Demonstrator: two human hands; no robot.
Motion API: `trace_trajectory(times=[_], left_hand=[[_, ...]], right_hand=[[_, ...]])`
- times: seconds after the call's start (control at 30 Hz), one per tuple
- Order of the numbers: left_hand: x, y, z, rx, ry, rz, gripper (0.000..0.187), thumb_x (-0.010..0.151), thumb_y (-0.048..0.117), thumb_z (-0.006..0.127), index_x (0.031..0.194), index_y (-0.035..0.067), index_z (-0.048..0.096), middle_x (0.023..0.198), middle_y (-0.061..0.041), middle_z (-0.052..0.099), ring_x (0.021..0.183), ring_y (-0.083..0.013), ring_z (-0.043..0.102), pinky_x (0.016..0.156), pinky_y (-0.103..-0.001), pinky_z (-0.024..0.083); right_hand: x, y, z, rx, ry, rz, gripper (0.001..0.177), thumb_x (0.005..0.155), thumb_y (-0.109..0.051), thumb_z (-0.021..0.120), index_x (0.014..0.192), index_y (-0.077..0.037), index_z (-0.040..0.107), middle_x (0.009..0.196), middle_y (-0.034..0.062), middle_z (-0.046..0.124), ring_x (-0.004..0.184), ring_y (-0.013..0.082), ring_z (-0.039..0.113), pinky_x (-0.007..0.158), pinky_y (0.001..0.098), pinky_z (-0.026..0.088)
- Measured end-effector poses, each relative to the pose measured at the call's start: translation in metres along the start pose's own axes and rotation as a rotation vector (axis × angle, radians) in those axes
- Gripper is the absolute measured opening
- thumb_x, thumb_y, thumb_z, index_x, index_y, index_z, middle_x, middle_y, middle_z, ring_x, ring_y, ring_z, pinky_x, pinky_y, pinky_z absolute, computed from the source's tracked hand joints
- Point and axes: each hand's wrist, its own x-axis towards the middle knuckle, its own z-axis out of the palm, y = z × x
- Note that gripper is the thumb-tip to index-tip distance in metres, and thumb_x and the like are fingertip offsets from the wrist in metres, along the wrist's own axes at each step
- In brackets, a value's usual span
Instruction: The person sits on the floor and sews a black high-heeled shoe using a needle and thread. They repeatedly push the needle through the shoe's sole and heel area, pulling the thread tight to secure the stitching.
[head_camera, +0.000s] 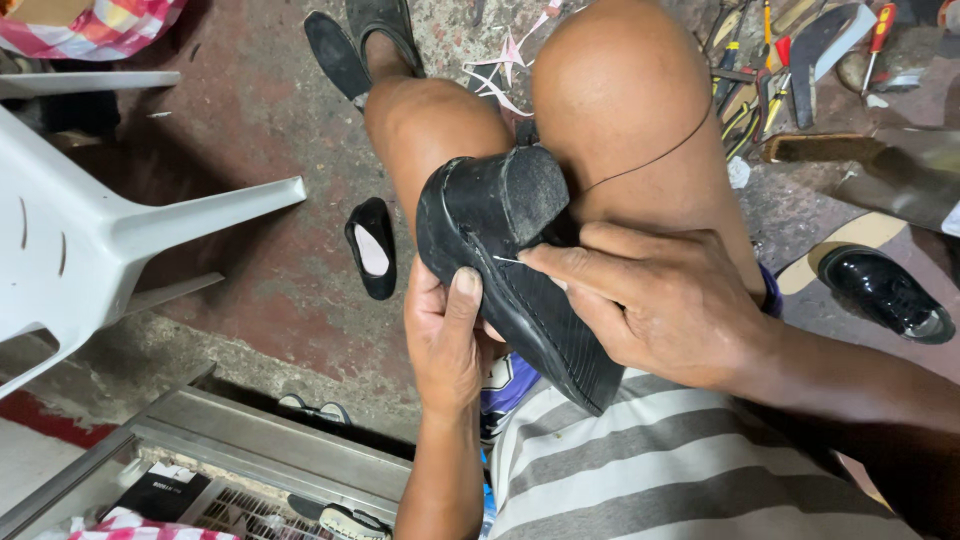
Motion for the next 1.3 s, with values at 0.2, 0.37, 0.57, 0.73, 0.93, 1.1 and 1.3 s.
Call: trace_trajectory(times=[0.2,0.37,0.57,0.73,0.93,1.1,1.3], left_hand=[[0.001,0.011,0.015,0.283,0.058,-0.086,0.028,0.107,0.009,0.06,0.132,-0.003,0.057,0.094,-0.008,0.064,0.067,-0.0079,0.055,0.056,-0.022,0.045],[0.018,0.017,0.011,0.72,-0.157,0.162,0.033,0.106,0.006,0.063,0.137,-0.002,0.056,0.109,-0.002,0.062,0.087,-0.0087,0.057,0.076,-0.024,0.052],[0.041,0.036,-0.007,0.978,-0.31,0.069,0.03,0.091,0.005,0.075,0.118,0.0,0.065,0.091,-0.003,0.065,0.069,-0.0087,0.06,0.062,-0.025,0.05],[0.059,0.04,-0.017,1.218,-0.452,0.3,0.034,0.085,0.018,0.085,0.109,0.004,0.066,0.088,-0.012,0.069,0.072,-0.0248,0.069,0.064,-0.033,0.054],[0.079,0.048,-0.024,1.39,-0.753,0.492,0.042,0.082,0.029,0.084,0.104,0.003,0.059,0.081,-0.017,0.062,0.068,-0.0381,0.065,0.062,-0.046,0.052],[0.09,0.046,-0.027,1.404,-0.852,0.588,0.035,0.081,0.023,0.08,0.106,0.005,0.062,0.079,-0.016,0.061,0.063,-0.036,0.064,0.059,-0.047,0.051],[0.1,0.036,-0.032,1.358,-0.825,0.628,0.036,0.079,0.028,0.085,0.096,0.004,0.064,0.076,-0.017,0.06,0.06,-0.0354,0.064,0.056,-0.047,0.05]], right_hand=[[0.0,0.013,-0.016,-0.159,-0.08,0.0,0.035,0.085,-0.014,0.073,0.12,-0.014,0.075,0.083,0.0028,0.063,0.069,0.0217,0.067,0.06,0.0371,0.054],[0.009,0.031,-0.025,-0.206,-0.061,-0.102,0.028,0.088,-0.019,0.071,0.115,-0.014,0.075,0.102,-0.0003,0.07,0.08,0.0217,0.071,0.064,0.0367,0.056],[0.014,0.041,-0.029,-0.248,-0.157,-0.18,0.046,0.073,-0.021,0.077,0.119,-0.015,0.075,0.097,0.0025,0.067,0.078,0.0218,0.072,0.06,0.0386,0.058],[0.016,0.034,-0.038,-0.313,-0.142,-0.277,0.046,0.075,-0.019,0.079,0.12,-0.009,0.074,0.097,0.0053,0.065,0.083,0.0213,0.072,0.062,0.0354,0.059],[0.025,0.029,-0.044,-0.331,-0.212,-0.252,0.048,0.07,-0.013,0.078,0.118,-0.012,0.076,0.084,0.0051,0.065,0.079,0.023,0.073,0.057,0.0353,0.06],[0.022,0.027,-0.038,-0.379,-0.299,-0.191,0.046,0.073,-0.013,0.077,0.119,-0.011,0.076,0.083,0.0078,0.067,0.068,0.0215,0.069,0.047,0.0355,0.056],[0.033,0.021,-0.033,-0.423,-0.217,-0.268,0.042,0.071,-0.018,0.076,0.112,-0.009,0.076,0.079,0.0041,0.064,0.066,0.0199,0.067,0.049,0.0378,0.052]])
